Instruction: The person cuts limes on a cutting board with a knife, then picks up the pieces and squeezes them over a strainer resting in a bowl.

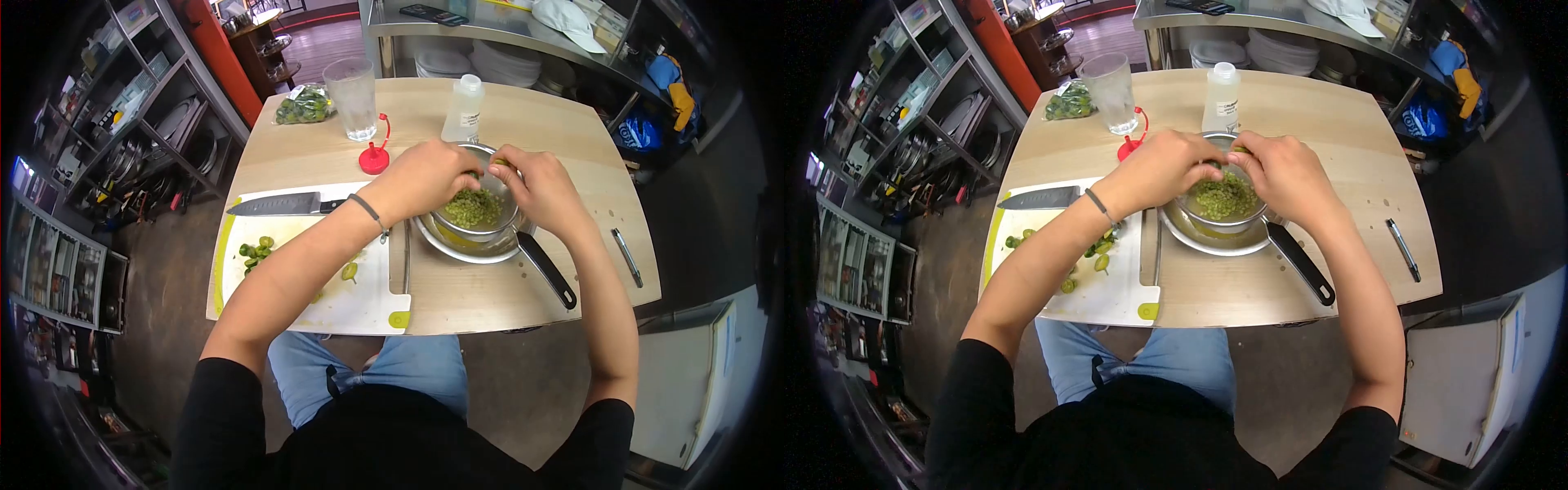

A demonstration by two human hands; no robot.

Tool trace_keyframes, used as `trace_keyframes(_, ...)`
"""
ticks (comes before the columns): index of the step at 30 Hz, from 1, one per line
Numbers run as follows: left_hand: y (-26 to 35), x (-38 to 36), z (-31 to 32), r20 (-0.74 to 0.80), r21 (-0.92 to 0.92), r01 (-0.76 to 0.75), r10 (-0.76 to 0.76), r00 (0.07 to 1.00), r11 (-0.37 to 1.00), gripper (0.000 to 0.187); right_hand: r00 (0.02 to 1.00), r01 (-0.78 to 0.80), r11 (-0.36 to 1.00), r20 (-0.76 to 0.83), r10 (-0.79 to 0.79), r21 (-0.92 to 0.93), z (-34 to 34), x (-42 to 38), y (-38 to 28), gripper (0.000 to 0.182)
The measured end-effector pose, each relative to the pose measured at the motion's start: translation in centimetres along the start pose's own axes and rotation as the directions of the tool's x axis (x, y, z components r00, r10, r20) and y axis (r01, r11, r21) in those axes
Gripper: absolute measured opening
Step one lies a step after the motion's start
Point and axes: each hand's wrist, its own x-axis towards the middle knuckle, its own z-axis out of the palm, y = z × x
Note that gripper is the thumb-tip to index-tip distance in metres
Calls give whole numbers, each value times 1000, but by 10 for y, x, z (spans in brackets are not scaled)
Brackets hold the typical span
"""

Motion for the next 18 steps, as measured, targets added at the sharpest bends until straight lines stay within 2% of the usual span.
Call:
trace_keyframes(1,0,-3,3,75,11,26,-27,997,1000,21,1000,1,1000,7,-1,3,2,-2,-1,16)
trace_keyframes(2,-1,-6,4,149,25,51,-54,987,998,21,997,-9,996,81,16,-88,4,-4,-2,17)
trace_keyframes(3,-1,-6,2,58,-14,22,-21,998,1000,20,989,-8,983,146,35,-181,4,-3,-3,18)
trace_keyframes(4,-2,-5,1,54,-5,27,-26,998,1000,20,989,1,984,146,25,-177,4,-1,-2,18)
trace_keyframes(6,-4,-9,0,227,-97,22,0,974,995,23,999,1,985,54,8,-173,5,0,-1,19)
trace_keyframes(7,-5,-12,-3,142,-64,-46,55,988,997,23,998,21,987,60,-11,-161,7,0,-2,19)
trace_keyframes(8,-9,-15,-11,139,-46,-35,42,989,998,23,999,9,981,43,-1,-195,7,1,-5,19)
trace_keyframes(10,-2,-15,-38,-121,-139,14,-31,992,990,23,1000,8,974,23,-3,-227,4,6,-21,19)
trace_keyframes(11,2,-21,-56,-106,-157,128,-145,984,979,22,1000,3,988,8,-2,-152,-2,9,-36,19)
trace_keyframes(12,-1,-33,-70,-111,-151,136,-153,982,979,22,1000,-1,997,-7,1,-78,-3,11,-49,19)
trace_keyframes(13,-6,-45,-85,-82,-116,212,-222,972,970,23,1000,8,997,-4,-8,-75,4,14,-60,19)
trace_keyframes(14,-10,-58,-98,-58,-80,287,-292,955,955,23,995,72,996,79,-67,-61,12,16,-72,19)
trace_keyframes(15,-16,-72,-105,-67,-78,292,-297,952,953,23,979,135,990,161,-127,-44,21,17,-83,19)
trace_keyframes(16,-26,-89,-107,-5,15,370,-370,929,929,24,963,226,973,161,-214,-58,40,18,-92,19)
trace_keyframes(17,-39,-107,-106,49,111,439,-447,893,891,25,938,169,982,319,-135,-80,53,22,-107,18)
trace_keyframes(18,-48,-120,-107,111,150,429,-446,888,891,27,913,194,970,388,-125,-146,71,25,-120,20)
